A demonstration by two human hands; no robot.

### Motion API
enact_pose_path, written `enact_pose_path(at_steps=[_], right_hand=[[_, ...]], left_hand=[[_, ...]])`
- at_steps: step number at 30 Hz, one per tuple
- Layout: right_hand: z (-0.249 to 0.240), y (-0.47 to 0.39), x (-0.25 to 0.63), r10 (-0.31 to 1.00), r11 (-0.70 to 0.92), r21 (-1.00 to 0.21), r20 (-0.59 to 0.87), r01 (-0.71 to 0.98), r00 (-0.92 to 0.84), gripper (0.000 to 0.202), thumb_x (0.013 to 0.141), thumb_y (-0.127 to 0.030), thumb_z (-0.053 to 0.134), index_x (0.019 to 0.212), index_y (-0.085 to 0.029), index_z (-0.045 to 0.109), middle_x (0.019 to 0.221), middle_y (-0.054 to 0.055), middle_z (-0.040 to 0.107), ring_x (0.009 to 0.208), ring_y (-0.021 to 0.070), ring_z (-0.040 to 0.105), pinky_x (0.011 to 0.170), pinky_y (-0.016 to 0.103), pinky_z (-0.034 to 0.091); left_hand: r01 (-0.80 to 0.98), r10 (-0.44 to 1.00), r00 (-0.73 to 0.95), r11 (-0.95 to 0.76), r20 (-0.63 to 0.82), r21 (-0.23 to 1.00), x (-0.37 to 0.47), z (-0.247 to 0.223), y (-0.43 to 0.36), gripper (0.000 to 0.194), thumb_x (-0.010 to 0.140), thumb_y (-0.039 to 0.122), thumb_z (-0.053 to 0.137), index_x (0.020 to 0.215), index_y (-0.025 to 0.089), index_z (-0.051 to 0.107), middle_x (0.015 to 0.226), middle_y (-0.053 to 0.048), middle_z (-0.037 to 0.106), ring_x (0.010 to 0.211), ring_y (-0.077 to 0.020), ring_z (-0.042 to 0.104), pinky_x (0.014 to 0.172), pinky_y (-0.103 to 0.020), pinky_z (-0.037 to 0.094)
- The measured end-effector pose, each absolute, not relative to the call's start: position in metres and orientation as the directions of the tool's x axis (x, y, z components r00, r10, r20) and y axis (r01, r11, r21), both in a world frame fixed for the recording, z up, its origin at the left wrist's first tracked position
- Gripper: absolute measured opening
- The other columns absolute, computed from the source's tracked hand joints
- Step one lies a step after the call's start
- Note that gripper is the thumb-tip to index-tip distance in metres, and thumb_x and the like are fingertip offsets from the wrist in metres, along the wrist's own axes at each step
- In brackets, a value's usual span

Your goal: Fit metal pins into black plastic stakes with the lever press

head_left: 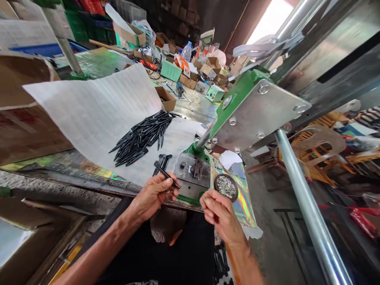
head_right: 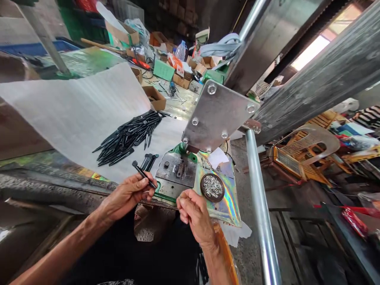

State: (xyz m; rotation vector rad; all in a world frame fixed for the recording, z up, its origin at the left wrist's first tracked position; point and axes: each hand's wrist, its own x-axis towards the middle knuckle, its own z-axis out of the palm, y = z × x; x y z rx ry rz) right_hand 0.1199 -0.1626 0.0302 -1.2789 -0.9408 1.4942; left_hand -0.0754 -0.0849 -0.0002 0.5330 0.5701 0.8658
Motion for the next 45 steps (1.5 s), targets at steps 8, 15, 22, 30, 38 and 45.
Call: enact_pose_path(at_steps=[8, 15, 22, 30, 38, 45], right_hand=[[0.044, -0.158, 0.088, 0.905, -0.419, -0.844, -0.355, -0.335, -0.235, 0.025, 0.079, -0.035, 0.066, 0.077, -0.015, 0.053, 0.07, 0.001, 0.049, 0.048, 0.0038, 0.026, 0.042, 0.02, 0.016], [0.046, -0.159, 0.085, 0.889, -0.444, -0.832, -0.366, -0.332, -0.274, 0.024, 0.079, -0.033, 0.067, 0.079, -0.013, 0.054, 0.083, 0.007, 0.056, 0.048, 0.0023, 0.027, 0.042, 0.019, 0.016], [0.043, -0.158, 0.087, 0.879, -0.46, -0.838, -0.384, -0.294, -0.282, 0.025, 0.08, -0.034, 0.066, 0.079, -0.013, 0.052, 0.079, 0.006, 0.055, 0.047, 0.0024, 0.026, 0.042, 0.019, 0.015], [0.044, -0.155, 0.089, 0.862, -0.484, -0.833, -0.401, -0.267, -0.311, 0.026, 0.077, -0.036, 0.068, 0.079, -0.013, 0.055, 0.069, 0.001, 0.049, 0.046, 0.0032, 0.024, 0.04, 0.019, 0.015], [0.041, -0.152, 0.092, 0.848, -0.503, -0.834, -0.426, -0.226, -0.313, 0.027, 0.077, -0.037, 0.068, 0.079, -0.013, 0.054, 0.069, 0.002, 0.049, 0.047, 0.0031, 0.026, 0.04, 0.019, 0.015], [0.031, -0.145, 0.094, 0.858, -0.507, -0.82, -0.45, -0.265, -0.249, 0.03, 0.072, -0.036, 0.072, 0.072, -0.013, 0.052, 0.063, -0.001, 0.045, 0.046, 0.0026, 0.026, 0.04, 0.017, 0.015]], left_hand=[[-0.606, 0.743, 0.656, 0.624, -0.132, 0.494, -0.067, 0.005, -0.099, 0.009, 0.08, 0.02, 0.065, 0.083, 0.013, 0.062, 0.081, -0.007, 0.061, 0.057, -0.0122, 0.058, 0.052, -0.02, 0.049], [-0.603, 0.72, 0.683, 0.651, -0.123, 0.461, -0.065, 0.003, -0.102, 0.01, 0.077, 0.02, 0.068, 0.082, 0.012, 0.064, 0.08, -0.008, 0.06, 0.057, -0.0127, 0.058, 0.051, -0.02, 0.05], [-0.584, 0.709, 0.694, 0.657, -0.126, 0.477, -0.068, 0.004, -0.101, 0.011, 0.076, 0.021, 0.069, 0.08, 0.012, 0.063, 0.075, -0.007, 0.058, 0.056, -0.0127, 0.057, 0.05, -0.02, 0.05], [-0.552, 0.694, 0.711, 0.65, -0.113, 0.522, -0.069, 0.001, -0.098, 0.015, 0.075, 0.025, 0.07, 0.08, 0.013, 0.062, 0.072, -0.007, 0.058, 0.055, -0.0135, 0.057, 0.05, -0.021, 0.05], [-0.515, 0.709, 0.7, 0.581, -0.083, 0.63, -0.073, 0.002, -0.096, 0.015, 0.078, 0.027, 0.067, 0.084, 0.014, 0.061, 0.077, -0.007, 0.059, 0.058, -0.0142, 0.057, 0.052, -0.023, 0.049], [-0.375, 0.74, 0.671, 0.403, -0.056, 0.835, -0.075, 0.004, -0.093, 0.02, 0.083, 0.033, 0.062, 0.09, 0.015, 0.058, 0.069, -0.007, 0.061, 0.062, -0.016, 0.059, 0.06, -0.024, 0.047]])
